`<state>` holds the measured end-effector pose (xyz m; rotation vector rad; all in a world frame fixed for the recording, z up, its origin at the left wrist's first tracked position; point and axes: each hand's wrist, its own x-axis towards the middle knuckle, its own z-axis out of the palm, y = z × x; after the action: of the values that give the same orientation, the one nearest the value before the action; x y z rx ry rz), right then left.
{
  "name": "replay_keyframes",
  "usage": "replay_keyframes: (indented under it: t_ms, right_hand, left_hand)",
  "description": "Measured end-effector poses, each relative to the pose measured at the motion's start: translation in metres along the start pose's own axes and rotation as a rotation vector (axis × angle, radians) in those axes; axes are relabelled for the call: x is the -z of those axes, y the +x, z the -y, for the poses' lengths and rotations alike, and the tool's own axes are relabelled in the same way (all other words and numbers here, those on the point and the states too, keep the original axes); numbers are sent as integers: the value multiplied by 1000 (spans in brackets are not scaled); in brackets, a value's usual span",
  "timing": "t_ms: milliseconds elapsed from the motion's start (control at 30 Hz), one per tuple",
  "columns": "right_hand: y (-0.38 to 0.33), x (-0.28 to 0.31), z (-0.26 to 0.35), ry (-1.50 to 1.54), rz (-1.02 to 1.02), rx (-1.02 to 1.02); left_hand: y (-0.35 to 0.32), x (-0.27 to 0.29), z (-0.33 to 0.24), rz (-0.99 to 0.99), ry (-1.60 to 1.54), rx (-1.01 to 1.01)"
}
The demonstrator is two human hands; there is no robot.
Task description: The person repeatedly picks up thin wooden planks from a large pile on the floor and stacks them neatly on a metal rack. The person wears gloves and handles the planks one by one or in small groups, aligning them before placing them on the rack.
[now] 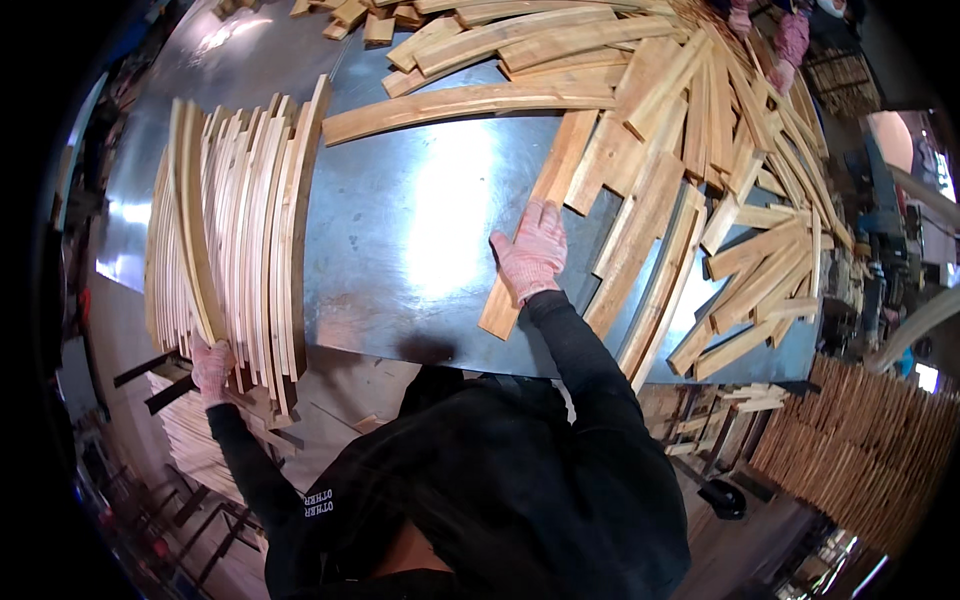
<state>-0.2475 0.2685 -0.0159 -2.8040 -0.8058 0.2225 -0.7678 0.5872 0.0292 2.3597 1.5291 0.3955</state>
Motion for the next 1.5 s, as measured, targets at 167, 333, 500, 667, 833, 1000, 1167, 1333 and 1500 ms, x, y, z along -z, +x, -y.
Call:
replay_keyframes:
  t_ms: [167,333,500,667,833,1000,1167,1333,1500]
  right_hand:
    - [-45,0,-17,21,137,-281]
    - [-81,33,-112,-4,-152,-470]
    - [-158,40,-243,13,-75,-881]
    - [-159,69,-257,142,68,-916]
    - [-180,71,-286,470,-145,-879]
    - [-127,83,-251,1349,-106,-548]
    - [-52,77,-130,926,352,-470]
    - [-80,32,-101,478,300,93]
    - [-35,5,-75,638,141,-203]
  left_hand:
    - [70,3,45,558,247,300]
    - [99,-21,-108,2,81,7]
    - [206,-150,-331,157,224,-871]
    - [245,-252,-415,248,570,-686]
    - [196,-246,-405,376,389,-689]
    - [35,-159,-441,1302,-922,270]
    - [-96,-203,-450,925,-1016,394]
    - [-145,-242,-431,784,-834,404]
    - [-154,-204,-388,602,-506,309]
